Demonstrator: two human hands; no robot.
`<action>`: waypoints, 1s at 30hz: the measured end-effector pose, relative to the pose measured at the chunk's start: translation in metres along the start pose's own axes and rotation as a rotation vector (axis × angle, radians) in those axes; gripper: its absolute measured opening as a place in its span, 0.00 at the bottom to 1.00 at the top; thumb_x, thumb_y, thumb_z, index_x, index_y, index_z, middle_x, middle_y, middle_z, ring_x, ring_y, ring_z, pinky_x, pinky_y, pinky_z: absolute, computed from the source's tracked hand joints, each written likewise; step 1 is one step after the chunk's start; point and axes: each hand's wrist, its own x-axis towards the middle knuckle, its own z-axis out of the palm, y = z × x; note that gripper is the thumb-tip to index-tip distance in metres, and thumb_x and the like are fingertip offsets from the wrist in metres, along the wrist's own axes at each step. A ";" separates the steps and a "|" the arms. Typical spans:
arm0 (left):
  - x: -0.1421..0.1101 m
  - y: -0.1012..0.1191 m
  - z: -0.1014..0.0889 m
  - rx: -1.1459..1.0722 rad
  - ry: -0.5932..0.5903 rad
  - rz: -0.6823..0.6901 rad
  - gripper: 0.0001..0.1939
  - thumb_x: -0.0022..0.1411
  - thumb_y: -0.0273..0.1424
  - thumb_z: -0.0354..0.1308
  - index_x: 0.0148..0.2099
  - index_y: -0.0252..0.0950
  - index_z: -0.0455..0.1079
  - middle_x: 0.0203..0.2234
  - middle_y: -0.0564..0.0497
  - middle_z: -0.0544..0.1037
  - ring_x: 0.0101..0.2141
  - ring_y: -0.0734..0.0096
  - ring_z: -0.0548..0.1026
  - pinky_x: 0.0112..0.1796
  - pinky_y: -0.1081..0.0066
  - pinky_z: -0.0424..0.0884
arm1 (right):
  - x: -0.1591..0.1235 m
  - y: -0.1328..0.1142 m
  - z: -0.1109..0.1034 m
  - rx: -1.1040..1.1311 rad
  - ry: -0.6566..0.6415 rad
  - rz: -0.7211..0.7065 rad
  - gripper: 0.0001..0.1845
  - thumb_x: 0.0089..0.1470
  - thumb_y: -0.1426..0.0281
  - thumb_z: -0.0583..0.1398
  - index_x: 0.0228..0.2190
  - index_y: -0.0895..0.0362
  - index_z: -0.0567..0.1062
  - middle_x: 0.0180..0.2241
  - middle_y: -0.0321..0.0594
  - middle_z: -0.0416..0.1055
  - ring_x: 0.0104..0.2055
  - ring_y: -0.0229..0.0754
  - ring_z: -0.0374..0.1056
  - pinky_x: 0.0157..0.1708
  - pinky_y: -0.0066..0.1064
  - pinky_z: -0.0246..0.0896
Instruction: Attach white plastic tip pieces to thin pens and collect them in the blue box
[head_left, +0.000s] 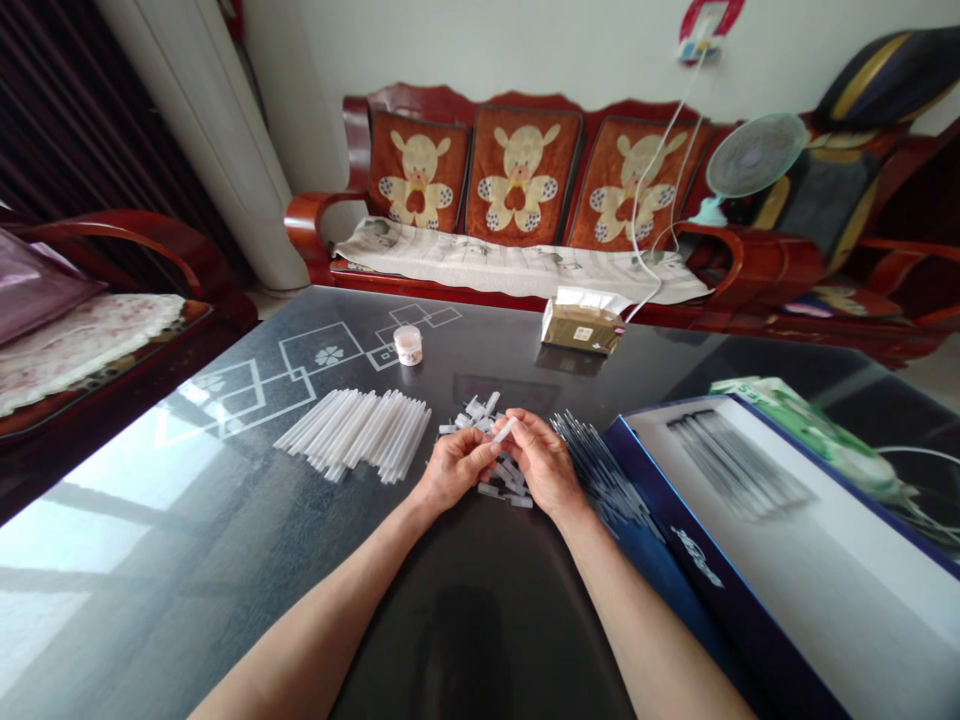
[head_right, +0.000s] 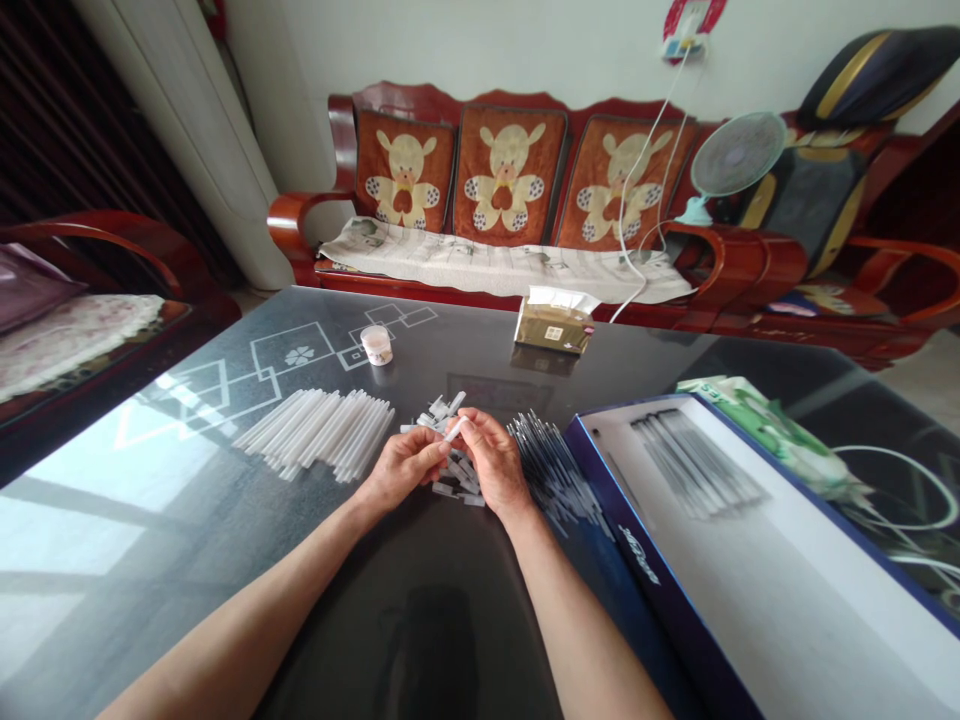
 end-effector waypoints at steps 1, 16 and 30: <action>0.000 -0.002 0.001 0.114 0.068 0.074 0.18 0.56 0.45 0.61 0.31 0.35 0.68 0.20 0.56 0.71 0.19 0.80 0.67 0.22 0.78 0.63 | 0.000 0.001 0.000 -0.003 0.014 0.005 0.18 0.47 0.56 0.66 0.39 0.53 0.74 0.36 0.36 0.75 0.39 0.40 0.70 0.42 0.34 0.68; -0.001 0.003 0.001 0.054 -0.039 0.007 0.18 0.57 0.45 0.59 0.30 0.33 0.69 0.19 0.54 0.72 0.17 0.79 0.67 0.19 0.78 0.61 | -0.003 0.002 -0.001 -0.106 0.000 -0.116 0.10 0.52 0.61 0.64 0.30 0.55 0.76 0.31 0.35 0.73 0.33 0.37 0.67 0.38 0.31 0.65; 0.001 -0.004 -0.001 0.076 0.012 0.088 0.18 0.56 0.45 0.61 0.33 0.34 0.69 0.20 0.56 0.70 0.19 0.80 0.67 0.21 0.78 0.62 | -0.004 0.007 0.009 0.050 0.099 0.002 0.18 0.45 0.61 0.69 0.38 0.54 0.75 0.33 0.35 0.75 0.35 0.38 0.70 0.37 0.31 0.67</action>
